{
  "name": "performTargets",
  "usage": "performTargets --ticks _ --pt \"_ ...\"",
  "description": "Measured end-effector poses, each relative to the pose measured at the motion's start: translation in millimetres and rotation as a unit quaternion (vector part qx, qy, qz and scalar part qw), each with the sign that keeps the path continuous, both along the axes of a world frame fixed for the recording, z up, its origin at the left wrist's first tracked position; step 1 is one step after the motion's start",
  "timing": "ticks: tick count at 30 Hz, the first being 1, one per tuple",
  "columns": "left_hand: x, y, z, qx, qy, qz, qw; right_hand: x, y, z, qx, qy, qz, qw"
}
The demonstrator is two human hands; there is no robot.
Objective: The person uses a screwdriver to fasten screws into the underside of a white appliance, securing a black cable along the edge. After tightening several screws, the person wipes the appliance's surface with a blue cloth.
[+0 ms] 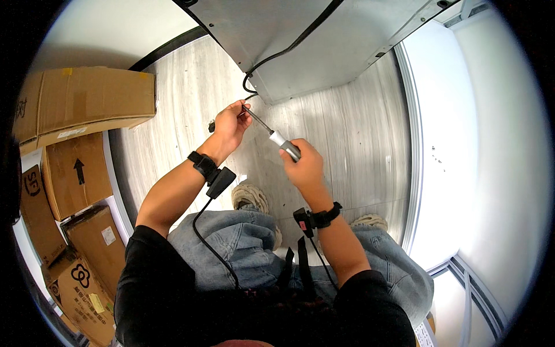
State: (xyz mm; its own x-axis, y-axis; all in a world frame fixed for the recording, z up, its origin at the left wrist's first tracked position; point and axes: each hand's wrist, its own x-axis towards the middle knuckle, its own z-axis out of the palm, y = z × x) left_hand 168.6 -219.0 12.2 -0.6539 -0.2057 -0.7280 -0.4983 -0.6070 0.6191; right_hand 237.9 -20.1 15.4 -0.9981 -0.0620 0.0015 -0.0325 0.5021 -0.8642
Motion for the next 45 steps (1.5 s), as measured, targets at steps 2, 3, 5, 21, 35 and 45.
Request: performTargets --ticks 2,3,5,21,35,45 --pt "2 -2 -1 -0.013 -0.011 -0.003 1.0 4 -5 -2 0.023 0.059 0.006 0.998" --pt "2 -3 -1 -0.008 -0.011 -0.003 1.0 7 -5 -6 0.028 0.082 0.006 0.996" --pt "0 -3 -1 0.0 -0.006 -0.001 1.0 8 -8 -9 0.023 0.115 0.005 0.993" --pt "-6 -9 1 0.074 0.065 0.005 0.995 -19 9 -18 -0.217 -0.193 -0.01 0.957" --pt "-8 8 12 -0.004 0.122 -0.033 0.992 -21 11 -26 -0.14 -0.157 0.016 0.977" --pt "-7 7 24 -0.025 0.145 -0.131 0.98 -30 18 -53 -0.295 -0.246 0.005 0.923"
